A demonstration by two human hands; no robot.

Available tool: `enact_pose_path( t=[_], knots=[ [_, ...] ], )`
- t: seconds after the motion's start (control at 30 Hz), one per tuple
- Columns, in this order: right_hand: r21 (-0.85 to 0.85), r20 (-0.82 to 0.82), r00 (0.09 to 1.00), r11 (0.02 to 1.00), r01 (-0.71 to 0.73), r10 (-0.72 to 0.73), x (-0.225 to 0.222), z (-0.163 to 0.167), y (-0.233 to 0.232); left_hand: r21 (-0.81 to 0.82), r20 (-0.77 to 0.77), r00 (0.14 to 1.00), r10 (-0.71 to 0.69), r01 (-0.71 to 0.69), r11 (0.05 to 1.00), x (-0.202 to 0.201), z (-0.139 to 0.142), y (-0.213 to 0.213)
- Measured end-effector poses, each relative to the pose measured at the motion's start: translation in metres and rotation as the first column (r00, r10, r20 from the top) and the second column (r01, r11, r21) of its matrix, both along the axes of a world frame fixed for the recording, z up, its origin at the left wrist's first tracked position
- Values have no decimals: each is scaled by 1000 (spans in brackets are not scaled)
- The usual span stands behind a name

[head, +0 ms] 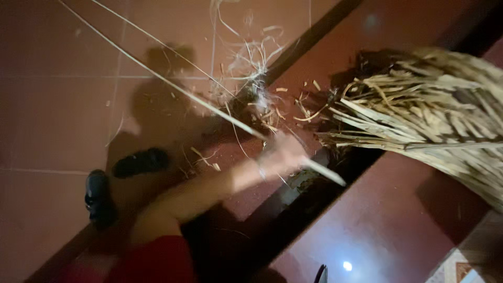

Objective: The person gathers and aligns a bundle of straw strips, ties them with a thin strip, and then uses a knife to shave and smooth a single straw strip. The person also uses scissors to trim the bundle.

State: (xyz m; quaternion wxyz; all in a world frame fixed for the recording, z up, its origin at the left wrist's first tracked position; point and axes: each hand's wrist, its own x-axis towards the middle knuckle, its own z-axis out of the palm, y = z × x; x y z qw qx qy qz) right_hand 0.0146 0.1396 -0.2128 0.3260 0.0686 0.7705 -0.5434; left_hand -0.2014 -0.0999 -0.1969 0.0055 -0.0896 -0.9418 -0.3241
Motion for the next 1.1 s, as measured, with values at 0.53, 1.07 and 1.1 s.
enact_pose_path(
  t=[0.53, 1.07, 1.1],
  knots=[
    [-665, -89, 850, 667, 337, -518, 79, 173, 80, 529, 317, 827, -464, 252, 810, 200, 169, 134],
    [-615, 54, 603, 449, 648, -796, 131, 110, 160, -666, -73, 997, 32, -73, 742, 125, 320, 1],
    [-598, 55, 585, 443, 668, -809, 132, 111, 164, -834, 212, 969, 125, 113, 540, 134, 314, -3]
  ],
)
